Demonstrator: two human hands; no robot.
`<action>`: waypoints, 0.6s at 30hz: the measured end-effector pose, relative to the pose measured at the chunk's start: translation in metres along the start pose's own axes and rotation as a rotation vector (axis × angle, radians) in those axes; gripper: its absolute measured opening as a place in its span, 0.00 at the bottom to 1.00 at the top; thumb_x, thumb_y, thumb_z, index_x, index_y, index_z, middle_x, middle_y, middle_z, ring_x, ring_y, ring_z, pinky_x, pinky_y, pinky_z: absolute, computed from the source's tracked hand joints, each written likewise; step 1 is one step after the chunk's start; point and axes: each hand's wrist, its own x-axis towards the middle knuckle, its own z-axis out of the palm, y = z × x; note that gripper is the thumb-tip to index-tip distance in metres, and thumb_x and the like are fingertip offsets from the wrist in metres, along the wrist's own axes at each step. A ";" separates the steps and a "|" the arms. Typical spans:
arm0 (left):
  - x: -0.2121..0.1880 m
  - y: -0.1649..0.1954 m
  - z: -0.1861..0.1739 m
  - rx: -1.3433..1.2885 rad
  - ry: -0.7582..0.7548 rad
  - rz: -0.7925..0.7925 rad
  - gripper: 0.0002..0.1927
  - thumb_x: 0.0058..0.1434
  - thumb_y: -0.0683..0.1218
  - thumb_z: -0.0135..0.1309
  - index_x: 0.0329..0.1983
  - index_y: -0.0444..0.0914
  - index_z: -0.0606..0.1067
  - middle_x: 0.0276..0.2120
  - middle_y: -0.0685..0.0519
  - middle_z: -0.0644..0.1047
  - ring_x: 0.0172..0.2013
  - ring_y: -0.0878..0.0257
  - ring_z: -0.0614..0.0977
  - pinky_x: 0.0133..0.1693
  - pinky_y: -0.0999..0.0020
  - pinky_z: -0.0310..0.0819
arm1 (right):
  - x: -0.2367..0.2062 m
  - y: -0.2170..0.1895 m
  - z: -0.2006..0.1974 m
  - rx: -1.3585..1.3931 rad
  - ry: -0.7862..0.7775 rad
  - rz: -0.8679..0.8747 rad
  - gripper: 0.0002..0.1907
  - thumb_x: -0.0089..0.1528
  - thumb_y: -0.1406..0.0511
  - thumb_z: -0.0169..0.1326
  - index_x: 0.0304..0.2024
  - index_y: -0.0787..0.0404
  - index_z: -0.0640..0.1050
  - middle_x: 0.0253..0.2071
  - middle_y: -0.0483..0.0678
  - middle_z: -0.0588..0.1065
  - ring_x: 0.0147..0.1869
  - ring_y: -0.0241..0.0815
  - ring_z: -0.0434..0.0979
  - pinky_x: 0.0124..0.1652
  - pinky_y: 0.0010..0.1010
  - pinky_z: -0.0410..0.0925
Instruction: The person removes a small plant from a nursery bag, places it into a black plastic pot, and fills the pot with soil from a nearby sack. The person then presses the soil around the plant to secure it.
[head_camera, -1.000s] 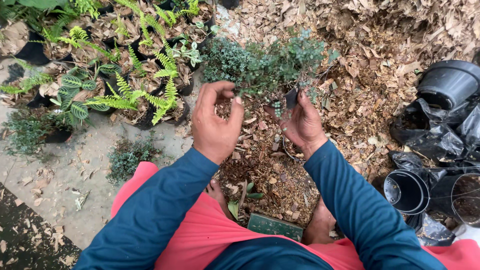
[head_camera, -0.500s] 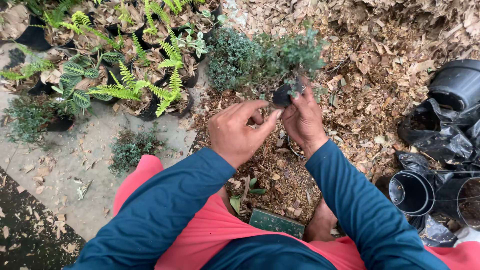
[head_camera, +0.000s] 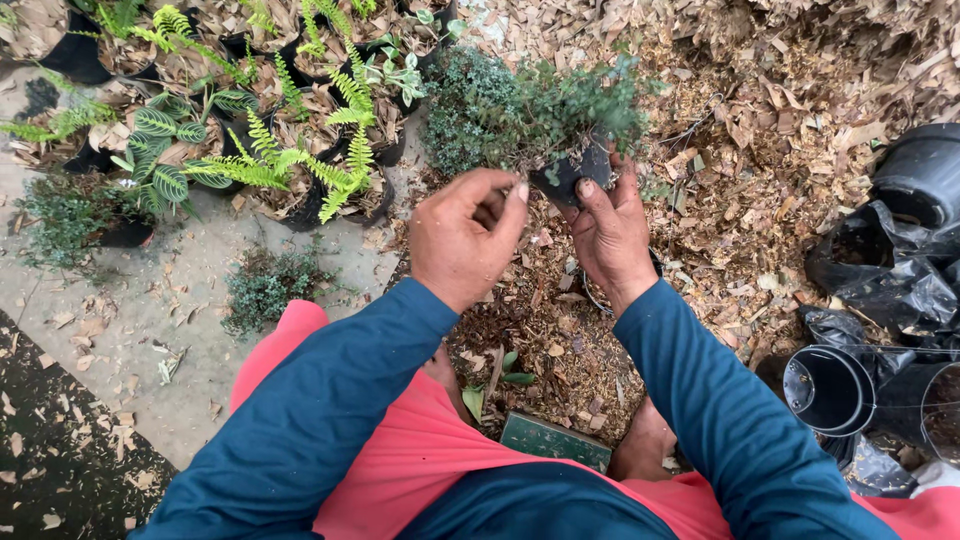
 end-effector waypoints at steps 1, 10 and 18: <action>0.001 0.002 -0.002 -0.035 0.012 0.006 0.07 0.65 0.46 0.61 0.42 0.38 0.81 0.26 0.56 0.80 0.24 0.68 0.81 0.26 0.73 0.74 | 0.001 0.000 0.000 0.005 0.003 -0.002 0.38 0.64 0.68 0.62 0.70 0.58 0.54 0.64 0.52 0.69 0.68 0.53 0.74 0.68 0.52 0.69; -0.016 -0.003 -0.005 0.003 -0.524 0.268 0.11 0.63 0.52 0.61 0.40 0.41 0.82 0.28 0.52 0.82 0.26 0.62 0.84 0.31 0.66 0.78 | 0.003 0.003 -0.002 0.021 0.006 0.052 0.38 0.64 0.63 0.63 0.70 0.57 0.56 0.63 0.54 0.71 0.66 0.53 0.75 0.68 0.50 0.70; -0.042 -0.061 0.047 0.148 -0.721 -0.216 0.19 0.67 0.55 0.48 0.55 0.42 0.78 0.42 0.43 0.84 0.41 0.47 0.86 0.48 0.53 0.78 | 0.004 -0.003 -0.004 0.021 -0.146 0.126 0.28 0.70 0.50 0.54 0.66 0.57 0.68 0.59 0.49 0.75 0.62 0.47 0.78 0.64 0.47 0.73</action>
